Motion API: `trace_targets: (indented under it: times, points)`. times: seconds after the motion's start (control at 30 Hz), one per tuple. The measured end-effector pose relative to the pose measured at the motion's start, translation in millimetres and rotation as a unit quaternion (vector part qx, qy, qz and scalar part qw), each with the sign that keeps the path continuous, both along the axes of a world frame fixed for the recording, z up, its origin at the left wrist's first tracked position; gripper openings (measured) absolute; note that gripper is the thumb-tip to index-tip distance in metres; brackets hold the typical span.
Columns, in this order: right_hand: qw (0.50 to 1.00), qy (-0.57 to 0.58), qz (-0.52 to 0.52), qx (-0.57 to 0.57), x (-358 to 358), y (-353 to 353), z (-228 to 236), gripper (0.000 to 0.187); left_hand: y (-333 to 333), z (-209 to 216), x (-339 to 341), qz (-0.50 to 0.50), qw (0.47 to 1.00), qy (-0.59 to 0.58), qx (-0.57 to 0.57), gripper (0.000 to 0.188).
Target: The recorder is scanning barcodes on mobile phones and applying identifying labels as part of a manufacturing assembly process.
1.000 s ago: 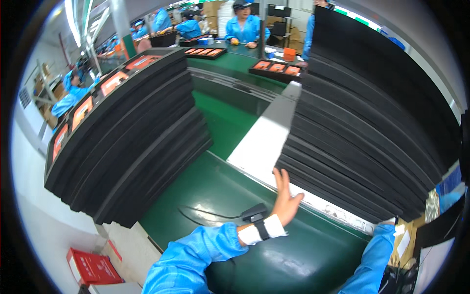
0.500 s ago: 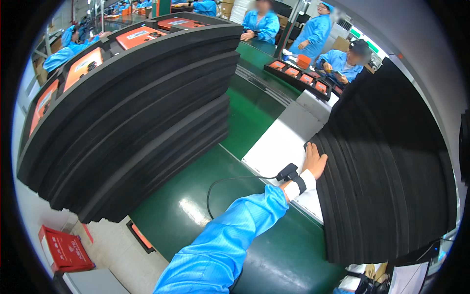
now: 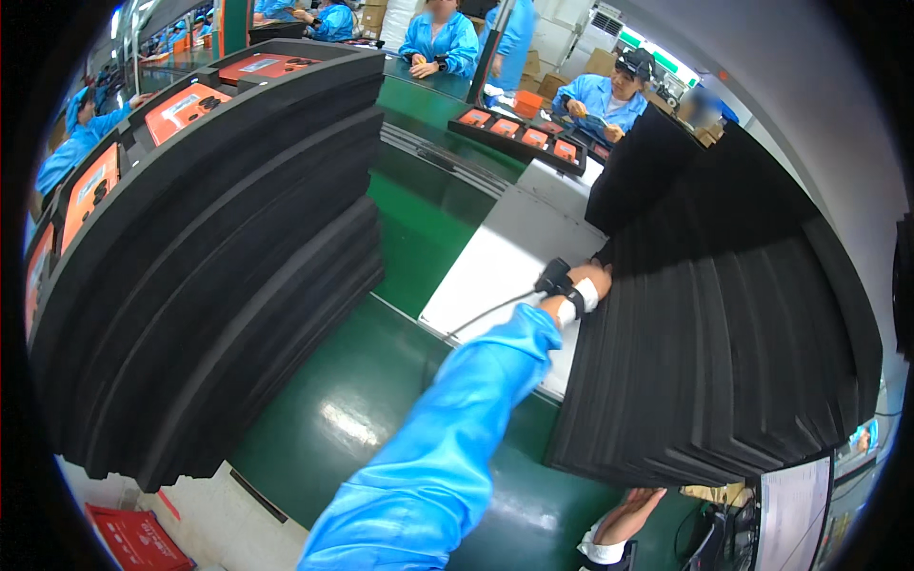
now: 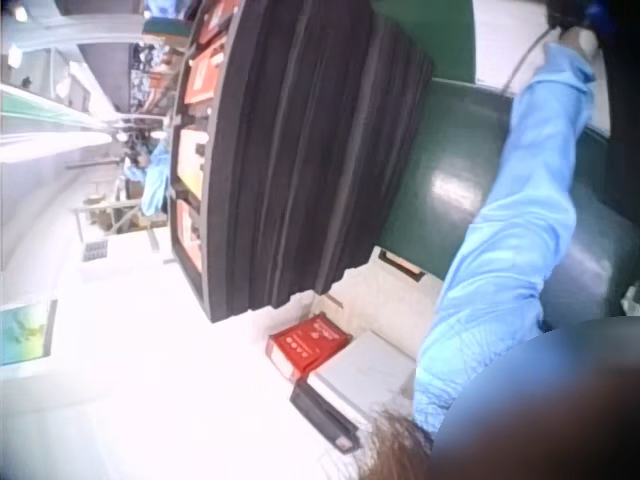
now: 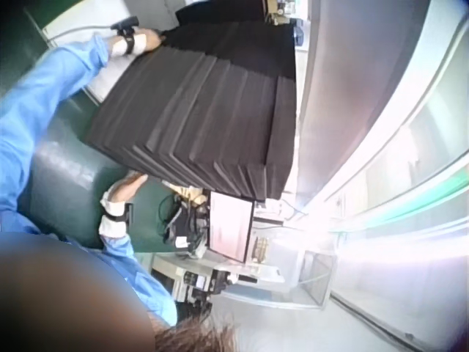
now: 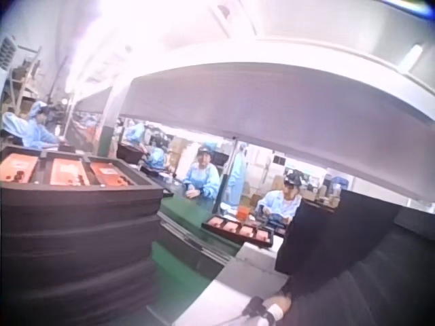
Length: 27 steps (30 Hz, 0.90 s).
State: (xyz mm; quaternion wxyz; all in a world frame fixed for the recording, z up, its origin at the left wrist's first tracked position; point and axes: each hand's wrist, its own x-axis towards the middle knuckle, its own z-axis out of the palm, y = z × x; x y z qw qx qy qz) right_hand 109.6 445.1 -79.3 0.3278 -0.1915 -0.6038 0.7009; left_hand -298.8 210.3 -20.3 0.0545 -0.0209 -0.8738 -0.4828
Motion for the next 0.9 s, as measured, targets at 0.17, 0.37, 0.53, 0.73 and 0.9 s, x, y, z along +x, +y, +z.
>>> trace_targets:
  times: [0.17,0.37,0.53,0.73,0.9]
  points:
    - [0.987,0.025,0.157,-0.028,-32.0,139.6,2.7,0.072,-32.3,5.3,132.6,-0.147,0.971,0.078,0.174,0.078]
    - [0.988,-0.037,0.146,-0.033,-123.6,236.9,-20.6,0.072,-63.1,5.9,336.4,-0.207,0.965,0.007,0.160,0.080]
    - [0.986,-0.064,0.149,-0.028,-178.6,242.4,-18.8,0.072,-35.0,-21.3,450.0,-0.165,0.935,-0.109,0.294,0.075]
    - [0.984,-0.078,0.156,-0.030,-236.9,241.5,-28.0,0.071,29.5,-7.5,466.2,-0.137,0.814,-0.214,0.523,0.081]
    - [0.982,-0.081,0.167,-0.022,-289.7,239.4,-26.3,0.071,61.2,-5.6,464.0,-0.077,0.812,-0.163,0.555,0.080]
